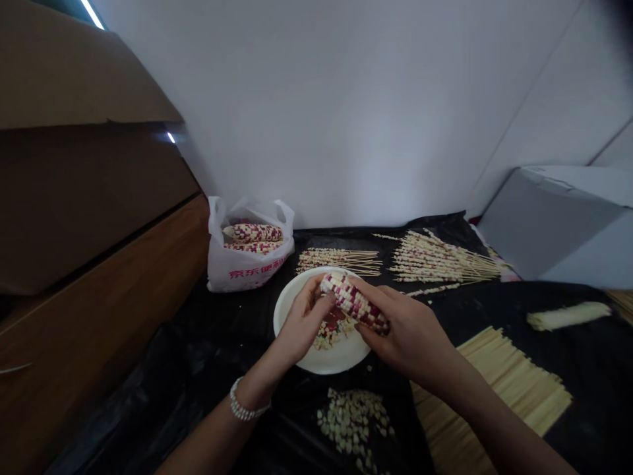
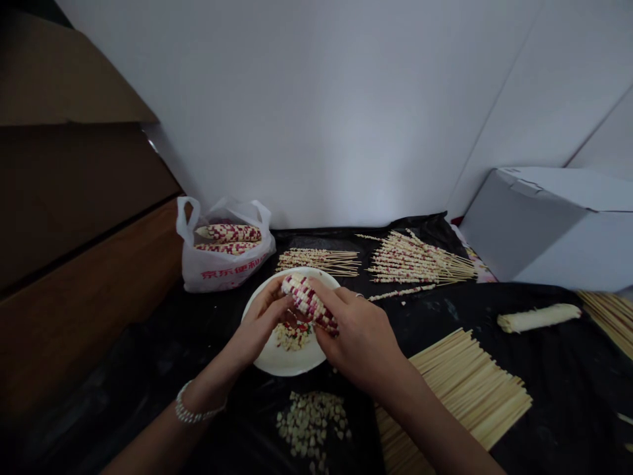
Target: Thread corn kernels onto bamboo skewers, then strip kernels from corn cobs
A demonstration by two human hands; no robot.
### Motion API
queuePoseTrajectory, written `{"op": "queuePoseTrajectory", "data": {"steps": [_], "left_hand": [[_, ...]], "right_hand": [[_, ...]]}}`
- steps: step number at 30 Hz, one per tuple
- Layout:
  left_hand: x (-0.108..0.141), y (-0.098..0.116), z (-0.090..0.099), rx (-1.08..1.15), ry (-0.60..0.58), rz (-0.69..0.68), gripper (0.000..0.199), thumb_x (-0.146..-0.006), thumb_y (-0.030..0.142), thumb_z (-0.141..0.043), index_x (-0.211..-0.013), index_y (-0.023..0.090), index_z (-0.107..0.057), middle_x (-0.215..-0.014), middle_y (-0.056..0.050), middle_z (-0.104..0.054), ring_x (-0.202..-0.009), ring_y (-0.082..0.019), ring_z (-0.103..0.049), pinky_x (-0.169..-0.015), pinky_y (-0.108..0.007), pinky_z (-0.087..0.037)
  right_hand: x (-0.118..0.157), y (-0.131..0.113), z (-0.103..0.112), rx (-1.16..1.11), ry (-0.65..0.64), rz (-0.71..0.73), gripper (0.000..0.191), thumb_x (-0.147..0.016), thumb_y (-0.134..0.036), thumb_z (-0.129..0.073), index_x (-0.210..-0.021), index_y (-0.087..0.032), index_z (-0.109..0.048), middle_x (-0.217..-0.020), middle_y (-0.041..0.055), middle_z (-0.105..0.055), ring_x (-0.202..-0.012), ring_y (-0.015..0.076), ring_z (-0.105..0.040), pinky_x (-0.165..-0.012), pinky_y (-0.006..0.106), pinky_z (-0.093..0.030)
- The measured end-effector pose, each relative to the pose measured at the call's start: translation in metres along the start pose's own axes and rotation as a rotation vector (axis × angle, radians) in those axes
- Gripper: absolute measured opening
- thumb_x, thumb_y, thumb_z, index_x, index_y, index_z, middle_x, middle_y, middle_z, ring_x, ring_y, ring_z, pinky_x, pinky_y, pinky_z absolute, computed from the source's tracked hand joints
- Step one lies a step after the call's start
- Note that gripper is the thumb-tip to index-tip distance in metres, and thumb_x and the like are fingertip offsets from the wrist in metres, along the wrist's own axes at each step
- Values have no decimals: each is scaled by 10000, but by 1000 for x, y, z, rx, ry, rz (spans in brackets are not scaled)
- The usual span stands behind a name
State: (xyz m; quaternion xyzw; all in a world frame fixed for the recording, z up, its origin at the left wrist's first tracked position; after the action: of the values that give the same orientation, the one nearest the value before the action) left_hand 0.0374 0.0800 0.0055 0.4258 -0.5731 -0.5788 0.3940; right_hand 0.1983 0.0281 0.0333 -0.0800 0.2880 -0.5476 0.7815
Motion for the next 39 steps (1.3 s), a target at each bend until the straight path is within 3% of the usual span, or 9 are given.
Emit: {"op": "queuePoseTrajectory", "data": {"steps": [7,12,16,20,29,39], "left_hand": [[0,-1,-4,-56,42,-6,349,-805,251,-536,-1132,141,-486,-781,0,-589,-570,-111,-561,-501,-232,-465],[-3,-11,-2,-8,111,16,278,-753,162,-476,-1029,149,-509,-594,56,-519,-463,-87,-465,-442,-202,-377],[-4,-12,0,66,31,49,389,-686,122,-496,-1072,157,-536,-637,38,-559,-515,-96,-492,-475,-208,-381],[-3,-11,1,105,-73,100,365,-766,206,-531,-1128,161,-529,-671,19,-581,-560,-113,-523,-505,-222,-401],[-1,-3,-3,-117,15,53,347,-784,257,-527,-1111,145,-507,-763,13,-557,-607,-116,-517,-541,-237,-436],[1,-21,1,-223,62,4,302,-826,191,-434,-1116,178,-520,-755,29,-537,-601,-109,-492,-541,-224,-415]], "right_hand": [[0,-3,-6,61,-12,20,596,-822,-220,-551,-1407,-257,-441,-1007,70,-669,-861,243,-635,-746,381,-502],[-1,1,-8,-77,-47,-15,620,-796,-257,-589,-1399,-283,-448,-1054,60,-669,-878,233,-637,-767,377,-499],[-2,3,-6,-62,-34,-30,624,-794,-252,-580,-1402,-292,-446,-1005,52,-671,-864,230,-638,-754,376,-496],[-1,3,-7,5,-14,-23,619,-806,-246,-558,-1411,-289,-432,-1018,55,-663,-864,236,-635,-739,376,-493],[1,-5,-10,126,-6,39,610,-820,-215,-534,-1417,-265,-418,-976,66,-665,-818,231,-634,-688,351,-486],[0,-1,-19,70,-48,11,642,-814,-216,-555,-1434,-295,-408,-1017,69,-680,-857,241,-655,-717,360,-502]]}}
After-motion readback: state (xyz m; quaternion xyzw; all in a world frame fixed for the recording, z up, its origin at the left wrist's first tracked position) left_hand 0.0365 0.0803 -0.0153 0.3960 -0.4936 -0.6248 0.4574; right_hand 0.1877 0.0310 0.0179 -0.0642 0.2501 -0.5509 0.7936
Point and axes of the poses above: each hand's wrist, its own x-axis away from the middle knuckle, its own z-axis out of the back of the hand, y = z × x, the point moved 4 cm from there along -x, towards the middle knuckle
